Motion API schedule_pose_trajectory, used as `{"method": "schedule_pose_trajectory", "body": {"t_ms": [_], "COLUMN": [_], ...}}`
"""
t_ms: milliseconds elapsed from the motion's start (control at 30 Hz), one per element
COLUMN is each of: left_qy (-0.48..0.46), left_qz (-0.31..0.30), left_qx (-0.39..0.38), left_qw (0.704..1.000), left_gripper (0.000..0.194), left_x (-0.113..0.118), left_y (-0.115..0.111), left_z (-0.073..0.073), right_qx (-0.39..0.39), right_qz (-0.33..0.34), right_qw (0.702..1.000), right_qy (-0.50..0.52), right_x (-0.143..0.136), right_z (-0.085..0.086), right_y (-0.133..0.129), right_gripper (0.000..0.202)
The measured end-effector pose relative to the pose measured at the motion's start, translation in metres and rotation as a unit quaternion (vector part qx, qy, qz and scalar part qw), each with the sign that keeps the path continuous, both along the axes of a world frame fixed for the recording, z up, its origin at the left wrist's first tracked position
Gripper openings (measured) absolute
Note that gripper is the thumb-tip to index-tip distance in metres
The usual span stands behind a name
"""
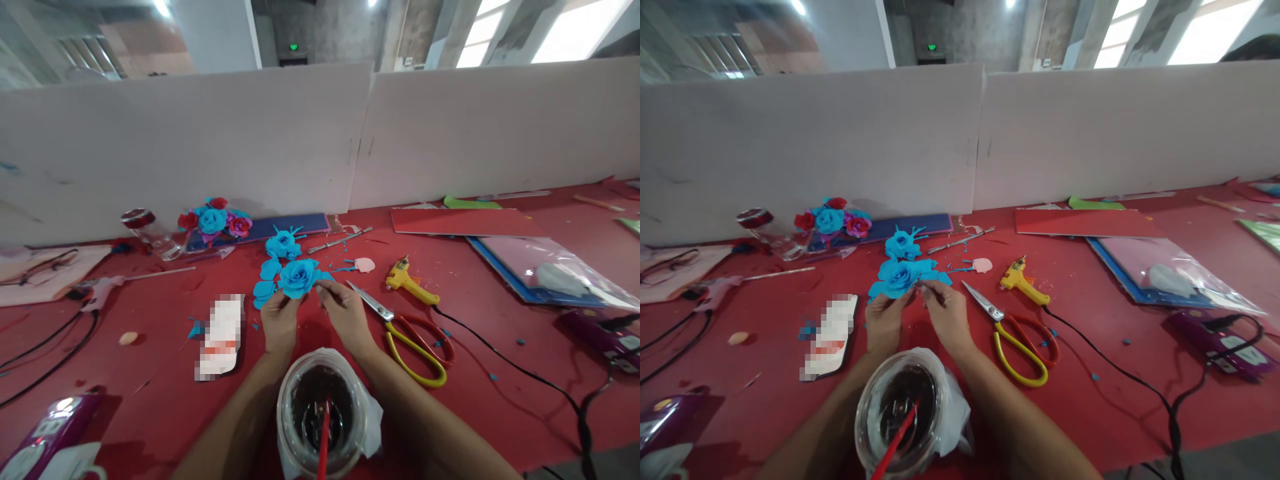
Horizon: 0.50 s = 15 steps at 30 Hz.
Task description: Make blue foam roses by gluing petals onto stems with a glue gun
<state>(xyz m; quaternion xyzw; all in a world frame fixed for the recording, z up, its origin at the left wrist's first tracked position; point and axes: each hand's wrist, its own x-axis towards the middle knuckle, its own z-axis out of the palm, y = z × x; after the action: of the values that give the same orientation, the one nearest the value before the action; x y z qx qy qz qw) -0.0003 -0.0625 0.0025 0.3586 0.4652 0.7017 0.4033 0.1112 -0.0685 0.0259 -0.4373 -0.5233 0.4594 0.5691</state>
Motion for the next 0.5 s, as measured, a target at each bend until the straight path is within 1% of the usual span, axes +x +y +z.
{"method": "schedule_pose_trajectory", "body": {"t_ms": [100, 167, 233, 300, 400, 500], "left_qy": [0.019, 0.033, 0.034, 0.016, -0.042, -0.097], "left_qz": [-0.03, -0.042, -0.046, -0.049, -0.074, -0.112], "left_qx": [0.018, 0.034, 0.049, 0.053, 0.017, -0.039], "left_qw": [0.999, 0.998, 0.997, 0.997, 0.996, 0.988], "left_gripper": [0.013, 0.014, 0.015, 0.016, 0.021, 0.029], "left_x": [-0.0008, -0.0017, -0.0022, -0.0021, -0.0014, -0.0018], "left_y": [-0.0028, -0.0038, -0.0035, -0.0021, 0.0009, 0.0024], "left_z": [-0.0022, -0.0043, -0.0052, -0.0044, -0.0011, 0.0024], "right_qx": [0.045, 0.062, 0.06, 0.051, 0.039, 0.026], "right_qz": [-0.023, -0.028, -0.026, -0.021, -0.023, -0.048], "right_qw": [0.999, 0.998, 0.998, 0.998, 0.998, 0.997], "right_qy": [-0.012, -0.01, -0.002, 0.01, 0.042, 0.051], "right_x": [0.0031, 0.0055, 0.0075, 0.0086, 0.0086, 0.0088], "right_z": [-0.0009, -0.0014, -0.0025, -0.0035, -0.0031, 0.0], "right_y": [0.002, 0.0026, 0.0037, 0.0049, 0.0057, 0.005], "right_gripper": [0.018, 0.017, 0.017, 0.017, 0.018, 0.019]}}
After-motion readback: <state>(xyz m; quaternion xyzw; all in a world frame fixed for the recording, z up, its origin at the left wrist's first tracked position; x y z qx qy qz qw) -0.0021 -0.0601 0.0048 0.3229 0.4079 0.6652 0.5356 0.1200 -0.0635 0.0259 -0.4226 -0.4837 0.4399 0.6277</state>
